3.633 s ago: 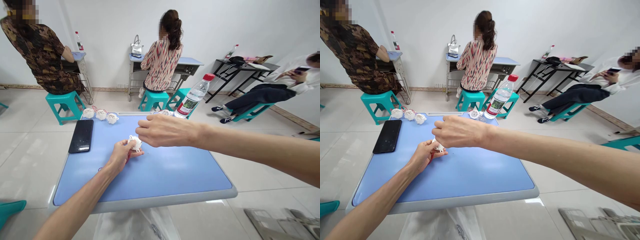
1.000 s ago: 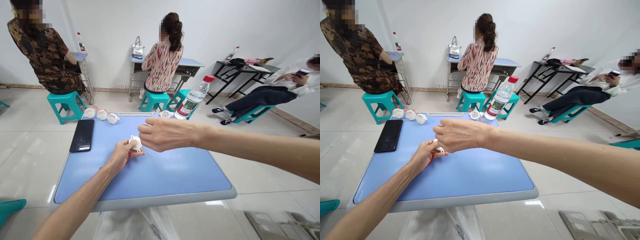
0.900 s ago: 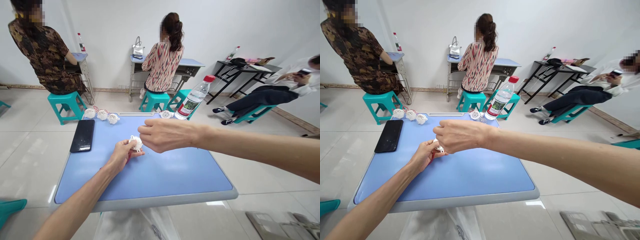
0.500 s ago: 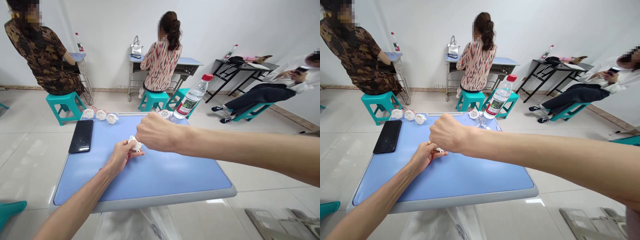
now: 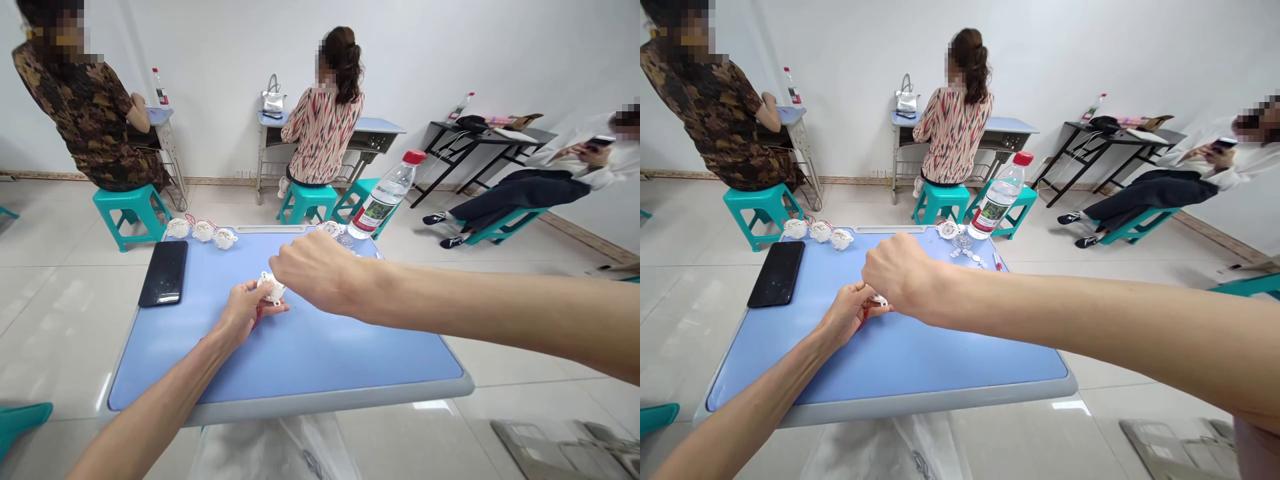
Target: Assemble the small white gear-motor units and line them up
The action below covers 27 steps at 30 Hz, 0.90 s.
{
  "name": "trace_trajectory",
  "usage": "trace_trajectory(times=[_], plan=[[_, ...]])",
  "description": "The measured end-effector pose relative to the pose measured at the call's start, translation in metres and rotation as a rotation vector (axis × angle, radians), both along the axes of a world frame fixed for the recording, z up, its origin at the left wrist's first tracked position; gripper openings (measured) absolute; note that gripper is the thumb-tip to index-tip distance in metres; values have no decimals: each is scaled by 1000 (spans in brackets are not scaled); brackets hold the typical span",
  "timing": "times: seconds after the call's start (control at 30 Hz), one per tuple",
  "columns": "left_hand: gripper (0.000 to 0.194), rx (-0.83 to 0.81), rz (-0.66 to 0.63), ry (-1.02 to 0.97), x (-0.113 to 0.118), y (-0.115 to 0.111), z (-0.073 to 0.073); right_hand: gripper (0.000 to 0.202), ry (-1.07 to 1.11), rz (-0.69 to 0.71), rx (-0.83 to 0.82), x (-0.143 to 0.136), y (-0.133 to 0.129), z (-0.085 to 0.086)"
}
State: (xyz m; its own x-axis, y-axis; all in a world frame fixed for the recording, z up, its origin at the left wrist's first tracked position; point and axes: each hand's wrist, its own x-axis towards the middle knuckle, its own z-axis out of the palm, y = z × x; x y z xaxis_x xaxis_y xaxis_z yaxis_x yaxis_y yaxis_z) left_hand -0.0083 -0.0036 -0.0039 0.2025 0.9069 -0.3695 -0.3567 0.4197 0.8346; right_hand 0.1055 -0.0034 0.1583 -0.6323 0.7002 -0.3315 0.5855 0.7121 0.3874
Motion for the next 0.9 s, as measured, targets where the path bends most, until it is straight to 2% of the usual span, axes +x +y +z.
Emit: trace_trajectory(times=[0.1,0.2,0.33,0.47,0.57,0.7,0.9], plan=[[14,-16,-8,7,0,0,2,15,-84,76,27,13,0,-2],[15,-3,-9,-16,0,0,-1,12,-50,254,127,26,1,-8],[14,2,-17,-25,0,0,-5,22,-34,495,240,39,6,-14],[16,15,-13,-22,0,0,-5,24,-61,672,268,43,10,-17],[14,23,8,-33,0,0,-5,26,-46,748,260,42,12,-19],[13,18,15,-26,0,0,-5,27,-32,740,232,38,13,-20],[15,9,44,-25,0,0,-1,24,-26,476,181,27,15,-18]])
